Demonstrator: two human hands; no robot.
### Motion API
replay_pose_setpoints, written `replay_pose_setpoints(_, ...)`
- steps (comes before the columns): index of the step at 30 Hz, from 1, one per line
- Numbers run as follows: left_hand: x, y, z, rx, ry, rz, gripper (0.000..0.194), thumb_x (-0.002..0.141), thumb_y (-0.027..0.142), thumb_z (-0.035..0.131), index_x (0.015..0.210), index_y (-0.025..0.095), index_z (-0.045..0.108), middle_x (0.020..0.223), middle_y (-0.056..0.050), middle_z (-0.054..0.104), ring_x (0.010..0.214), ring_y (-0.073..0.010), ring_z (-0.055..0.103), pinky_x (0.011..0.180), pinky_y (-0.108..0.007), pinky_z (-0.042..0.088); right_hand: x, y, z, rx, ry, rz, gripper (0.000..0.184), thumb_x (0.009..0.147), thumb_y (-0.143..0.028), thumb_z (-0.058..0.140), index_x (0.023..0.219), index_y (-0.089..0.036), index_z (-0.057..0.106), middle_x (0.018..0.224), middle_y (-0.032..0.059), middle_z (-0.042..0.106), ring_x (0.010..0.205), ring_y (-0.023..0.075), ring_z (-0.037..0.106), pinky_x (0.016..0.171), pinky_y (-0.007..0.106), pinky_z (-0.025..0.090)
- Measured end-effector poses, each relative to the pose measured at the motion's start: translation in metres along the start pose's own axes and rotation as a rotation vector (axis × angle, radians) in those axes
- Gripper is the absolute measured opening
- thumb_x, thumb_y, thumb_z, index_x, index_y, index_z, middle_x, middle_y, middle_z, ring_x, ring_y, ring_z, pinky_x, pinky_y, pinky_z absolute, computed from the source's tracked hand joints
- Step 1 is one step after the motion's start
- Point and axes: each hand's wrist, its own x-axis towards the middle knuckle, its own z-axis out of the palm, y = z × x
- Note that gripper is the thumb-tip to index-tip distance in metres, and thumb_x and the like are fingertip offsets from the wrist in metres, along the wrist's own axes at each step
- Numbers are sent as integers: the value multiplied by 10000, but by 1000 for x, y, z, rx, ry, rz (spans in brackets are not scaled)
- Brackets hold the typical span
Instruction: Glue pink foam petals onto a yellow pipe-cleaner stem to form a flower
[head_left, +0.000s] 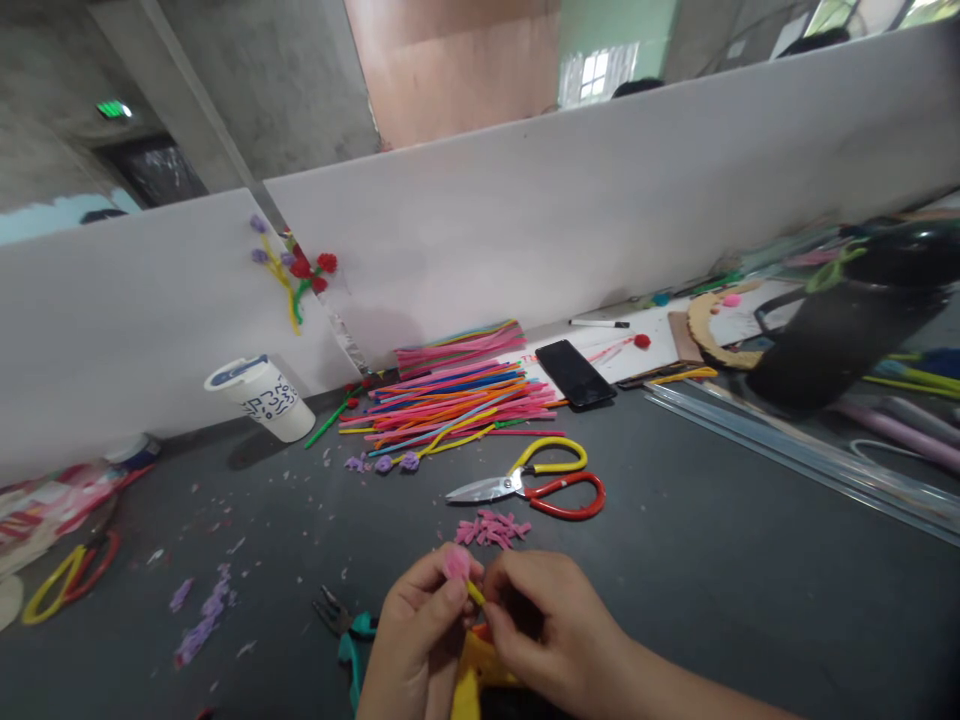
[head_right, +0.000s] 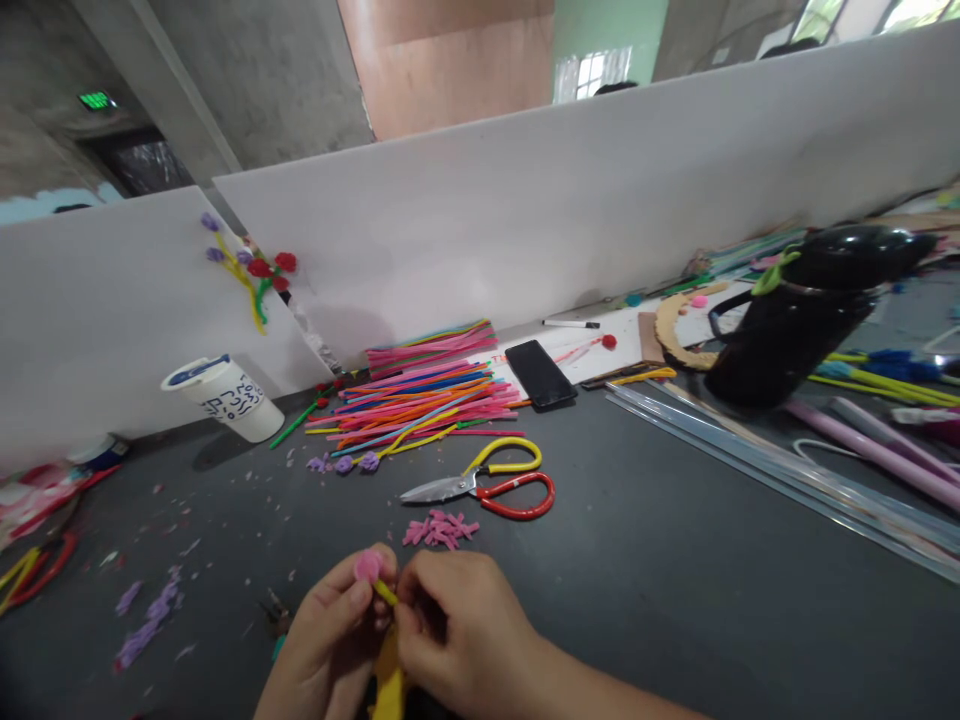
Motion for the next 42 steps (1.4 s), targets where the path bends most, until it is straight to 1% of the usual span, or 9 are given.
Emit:
replay_pose_setpoints(8, 0, -1, -1, 71, -62, 91, 249, 524, 332, 871, 625, 151, 734, 663, 11, 516, 580, -96, 463, 552, -195, 392, 1, 0, 0, -2, 3, -10, 149, 726, -116, 481, 606, -201, 456, 515, -46, 487, 447, 83, 389, 448, 190, 278)
replay_pose_setpoints(14, -7, 2, -1, 335, -101, 391, 252, 587, 413, 826, 698, 190, 785, 687, -38, 561, 663, -171, 522, 608, -251, 423, 0, 6, -3, 41, -42, -97, 131, 823, -159, 466, 725, -192, 546, 620, 4, 590, 544, 117, 488, 525, 213, 358)
replay_pose_setpoints(19, -17, 9, 4, 504, -133, 528, 186, 676, 394, 772, 770, 240, 818, 688, -84, 627, 654, -205, 572, 606, -287, 436, 3, 6, -13, 149, -109, -198, 175, 920, -248, 440, 820, -199, 574, 755, 45, 648, 700, 149, 575, 668, 248, 434)
replay_pose_setpoints(24, -21, 17, 2, 584, -211, 634, 207, 685, 417, 760, 782, 245, 822, 676, -110, 674, 632, -232, 604, 585, -311, 458, 11, 2, -22, 280, -201, -196, 312, 969, -402, 405, 806, -196, 574, 784, 43, 640, 746, 145, 587, 713, 261, 454)
replay_pose_setpoints(27, -19, 21, -6, 648, -307, 690, 106, 739, 254, 737, 815, 255, 811, 656, -79, 684, 589, -199, 614, 558, -283, 477, 12, 0, -24, 349, -272, -160, 282, 943, -400, 479, 795, -187, 591, 771, 28, 630, 729, 130, 579, 690, 247, 456)
replay_pose_setpoints(31, -16, 23, -14, 740, -462, 799, 208, 760, 117, 695, 910, 251, 748, 734, -44, 682, 637, -167, 616, 580, -251, 497, 12, 1, -24, 429, -301, -145, 229, 887, -354, 583, 759, -168, 619, 720, 16, 602, 701, 120, 552, 668, 236, 436)
replay_pose_setpoints(35, -14, 22, -14, 765, -467, 841, 179, 779, 216, 704, 957, 235, 719, 738, -39, 650, 640, -157, 593, 566, -239, 489, 11, 2, -22, 515, -340, -114, 271, 905, -370, 563, 761, -161, 659, 715, 16, 594, 701, 116, 558, 663, 230, 443)
replay_pose_setpoints(38, -13, 22, -14, 774, -484, 867, 255, 793, 317, 692, 1031, 228, 719, 741, -51, 636, 633, -160, 593, 550, -241, 488, 11, 2, -22, 558, -369, -61, 234, 898, -343, 582, 804, -157, 687, 737, 13, 581, 712, 112, 553, 664, 225, 444)
replay_pose_setpoints(42, -14, 21, -15, 791, -481, 894, 230, 804, 245, 682, 1032, 228, 703, 743, -38, 615, 623, -147, 573, 549, -236, 485, 11, 3, -20, 592, -401, -25, 189, 879, -301, 611, 794, -152, 691, 738, 3, 570, 717, 109, 545, 673, 225, 432)
